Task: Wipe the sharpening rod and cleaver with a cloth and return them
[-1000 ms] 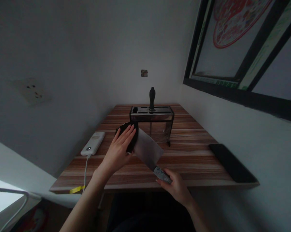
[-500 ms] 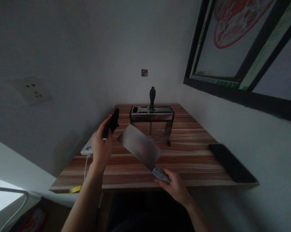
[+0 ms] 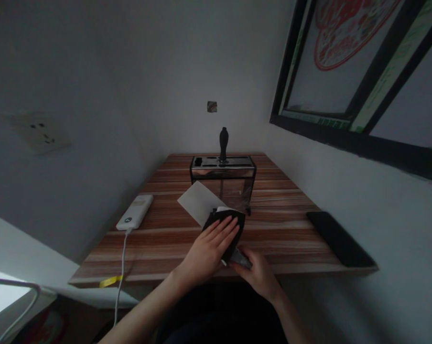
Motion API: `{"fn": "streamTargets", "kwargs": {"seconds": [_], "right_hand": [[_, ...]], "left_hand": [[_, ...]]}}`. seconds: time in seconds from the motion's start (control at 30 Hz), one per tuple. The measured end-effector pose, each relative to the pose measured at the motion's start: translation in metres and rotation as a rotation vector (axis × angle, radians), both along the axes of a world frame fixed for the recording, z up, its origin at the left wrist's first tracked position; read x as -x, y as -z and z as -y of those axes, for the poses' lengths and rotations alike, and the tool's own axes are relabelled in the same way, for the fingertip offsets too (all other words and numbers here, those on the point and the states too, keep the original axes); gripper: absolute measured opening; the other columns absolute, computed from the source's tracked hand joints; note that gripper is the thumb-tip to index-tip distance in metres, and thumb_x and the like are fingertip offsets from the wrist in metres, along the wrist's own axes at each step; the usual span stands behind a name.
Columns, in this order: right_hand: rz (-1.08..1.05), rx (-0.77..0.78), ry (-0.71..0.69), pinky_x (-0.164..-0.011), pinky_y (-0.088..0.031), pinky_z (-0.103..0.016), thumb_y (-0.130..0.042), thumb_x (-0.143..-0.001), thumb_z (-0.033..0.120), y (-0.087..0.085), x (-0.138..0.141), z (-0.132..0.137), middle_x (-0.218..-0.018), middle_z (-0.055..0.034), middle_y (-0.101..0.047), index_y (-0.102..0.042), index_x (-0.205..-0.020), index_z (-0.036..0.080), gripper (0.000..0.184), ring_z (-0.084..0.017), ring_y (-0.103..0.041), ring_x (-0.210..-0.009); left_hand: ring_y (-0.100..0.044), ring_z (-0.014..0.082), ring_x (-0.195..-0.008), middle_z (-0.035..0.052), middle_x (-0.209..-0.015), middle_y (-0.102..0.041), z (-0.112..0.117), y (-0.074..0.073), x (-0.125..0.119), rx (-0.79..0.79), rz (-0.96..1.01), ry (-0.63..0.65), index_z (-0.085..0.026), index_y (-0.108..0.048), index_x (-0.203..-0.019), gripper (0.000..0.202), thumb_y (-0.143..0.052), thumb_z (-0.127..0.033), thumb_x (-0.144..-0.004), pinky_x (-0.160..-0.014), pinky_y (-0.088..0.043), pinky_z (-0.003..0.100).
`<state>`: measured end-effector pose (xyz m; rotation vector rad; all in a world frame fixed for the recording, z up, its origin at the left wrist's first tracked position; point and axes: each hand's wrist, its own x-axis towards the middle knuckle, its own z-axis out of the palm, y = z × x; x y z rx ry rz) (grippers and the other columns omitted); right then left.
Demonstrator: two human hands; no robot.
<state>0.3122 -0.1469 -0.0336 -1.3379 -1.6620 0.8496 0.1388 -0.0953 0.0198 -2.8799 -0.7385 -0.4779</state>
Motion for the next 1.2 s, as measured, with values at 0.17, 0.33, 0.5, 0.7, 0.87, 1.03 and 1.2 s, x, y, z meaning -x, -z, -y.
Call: {"fn": "streamTargets", "kwargs": {"seconds": [0.17,0.33,0.5,0.7,0.87,1.03,1.2], "right_hand": [[-0.008,-0.014,-0.003,-0.071,-0.046,-0.027,-0.061,-0.073,0.017,0.003,-0.001,0.0,-0.089,-0.0062,-0.07,-0.063,-0.091,0.013,0.019,-0.021,-0.062,-0.08],[-0.019,-0.011,-0.012,-0.071,-0.046,-0.027,-0.06,-0.075,0.021,-0.002,0.0,0.001,-0.088,-0.0059,-0.07,-0.064,-0.09,0.013,0.017,-0.021,-0.061,-0.08],[0.032,0.01,0.005,-0.067,-0.043,-0.025,-0.061,-0.077,0.028,-0.004,0.001,0.001,-0.08,-0.0047,-0.068,-0.064,-0.085,0.013,0.016,-0.018,-0.059,-0.073],[0.067,0.008,-0.027,-0.063,-0.04,-0.023,-0.061,-0.078,0.031,-0.004,0.0,0.002,-0.077,-0.0026,-0.065,-0.064,-0.086,0.015,0.018,-0.016,-0.056,-0.069],[0.108,0.004,0.0,-0.057,-0.035,-0.021,-0.061,-0.078,0.034,-0.001,-0.001,0.002,-0.069,-0.0007,-0.059,-0.062,-0.08,0.015,0.019,-0.013,-0.049,-0.063],[0.136,-0.009,0.029,-0.053,-0.031,-0.021,-0.061,-0.077,0.036,0.002,0.0,0.001,-0.061,0.0021,-0.05,-0.056,-0.071,0.015,0.022,-0.011,-0.042,-0.058],[0.142,0.002,0.026,-0.052,-0.03,-0.021,-0.059,-0.078,0.038,0.002,-0.001,0.002,-0.06,0.0027,-0.047,-0.055,-0.071,0.015,0.024,-0.01,-0.039,-0.056]], "left_hand": [[-0.011,0.0161,-0.141,0.001,-0.153,-0.018,0.007,-0.001,-0.001,0.068,-0.055,0.056,-0.017,-0.02,-0.145,0.076,-0.043,-0.006,-0.073,-0.115,-0.014,0.033],[-0.008,0.0182,-0.142,0.0003,-0.154,-0.014,0.007,0.003,-0.004,0.059,-0.035,0.001,-0.018,-0.018,-0.146,0.079,-0.045,-0.007,-0.072,-0.115,-0.009,0.037],[-0.009,0.0191,-0.142,0.0004,-0.153,-0.015,0.005,0.004,-0.008,0.007,0.018,-0.099,-0.019,-0.019,-0.146,0.076,-0.047,-0.012,-0.076,-0.114,-0.012,0.037],[-0.019,0.0226,-0.14,0.0035,-0.151,-0.025,-0.003,0.001,-0.008,-0.041,0.148,-0.276,-0.019,-0.025,-0.144,0.065,-0.047,-0.019,-0.083,-0.114,-0.007,0.047],[-0.021,0.0235,-0.139,0.0059,-0.149,-0.03,-0.015,-0.003,-0.002,-0.104,0.205,-0.364,-0.018,-0.027,-0.144,0.062,-0.047,-0.02,-0.085,-0.114,-0.007,0.047],[-0.022,0.0214,-0.139,0.0035,-0.148,-0.032,-0.029,-0.007,0.005,-0.143,0.261,-0.452,-0.022,-0.028,-0.144,0.055,-0.041,-0.021,-0.09,-0.114,-0.007,0.047],[-0.023,0.0219,-0.139,0.0042,-0.147,-0.033,-0.04,-0.013,0.01,-0.15,0.307,-0.489,-0.023,-0.027,-0.144,0.053,-0.039,-0.022,-0.092,-0.113,-0.004,0.049]]}}
